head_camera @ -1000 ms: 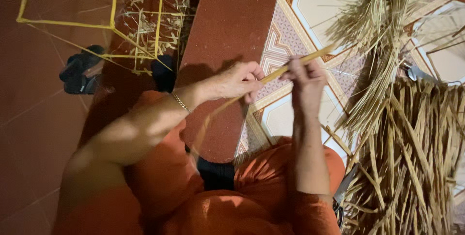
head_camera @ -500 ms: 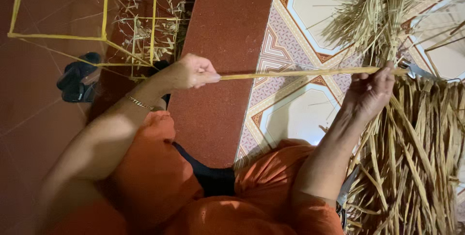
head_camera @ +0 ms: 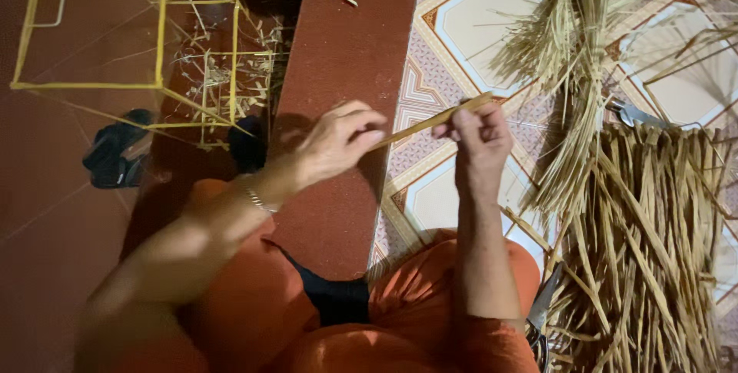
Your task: The person weaves dried palm leaves into a yellow metal basket frame. They thread the leaves through the frame, trim excess with scissors, and continue weaving to build up the basket walls.
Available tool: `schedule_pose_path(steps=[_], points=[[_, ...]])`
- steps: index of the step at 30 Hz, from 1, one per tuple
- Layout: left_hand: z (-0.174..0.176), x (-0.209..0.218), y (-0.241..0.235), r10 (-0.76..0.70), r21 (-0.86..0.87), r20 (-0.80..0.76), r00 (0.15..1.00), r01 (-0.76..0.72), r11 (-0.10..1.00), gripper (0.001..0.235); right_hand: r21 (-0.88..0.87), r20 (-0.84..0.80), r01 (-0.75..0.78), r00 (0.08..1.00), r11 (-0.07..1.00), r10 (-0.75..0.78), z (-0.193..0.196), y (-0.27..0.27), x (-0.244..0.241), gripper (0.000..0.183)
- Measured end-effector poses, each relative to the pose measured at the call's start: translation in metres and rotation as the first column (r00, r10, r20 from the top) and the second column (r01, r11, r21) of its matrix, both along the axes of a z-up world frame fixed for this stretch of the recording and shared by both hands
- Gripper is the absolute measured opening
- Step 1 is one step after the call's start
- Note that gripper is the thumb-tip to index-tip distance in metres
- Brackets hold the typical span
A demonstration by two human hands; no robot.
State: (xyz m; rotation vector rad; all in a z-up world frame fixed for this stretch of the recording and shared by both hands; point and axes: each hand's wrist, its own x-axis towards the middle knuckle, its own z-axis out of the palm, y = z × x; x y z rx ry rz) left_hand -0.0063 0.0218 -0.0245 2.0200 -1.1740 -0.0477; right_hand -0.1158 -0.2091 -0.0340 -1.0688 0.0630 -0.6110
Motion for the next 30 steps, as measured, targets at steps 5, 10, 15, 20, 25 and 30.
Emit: schedule_pose_path(steps=[5,10,15,20,25,30], points=[[0.02,-0.015,-0.029,0.037,-0.078,-0.16,0.986,-0.05,0.996,0.017,-0.058,-0.077,-0.129,0.989,0.99,0.124,0.004,0.03,-0.006,0.008],[0.038,-0.022,-0.033,0.032,-0.248,-0.179,0.983,-0.076,0.966,0.007,-0.049,-0.124,-0.132,0.984,0.99,0.125,0.007,0.031,-0.008,0.017],[0.05,-0.023,-0.027,-0.004,-0.194,-0.39,0.921,-0.078,0.978,0.012,-0.066,-0.141,-0.116,0.984,0.991,0.106,0.006,0.035,-0.009,0.021],[0.051,-0.029,-0.028,0.048,-0.205,-0.372,0.927,-0.133,0.97,0.011,-0.03,-0.134,-0.125,0.984,0.992,0.12,0.005,0.032,-0.009,0.024],[0.051,-0.03,-0.028,0.018,-0.209,-0.352,0.936,-0.098,0.973,0.013,-0.082,-0.099,-0.1,0.991,0.992,0.092,0.006,0.034,-0.011,0.031],[0.052,-0.03,-0.027,0.055,-0.177,-0.365,0.929,-0.127,0.976,0.012,-0.104,-0.097,-0.099,0.991,0.99,0.089,0.008,0.036,-0.012,0.035]])
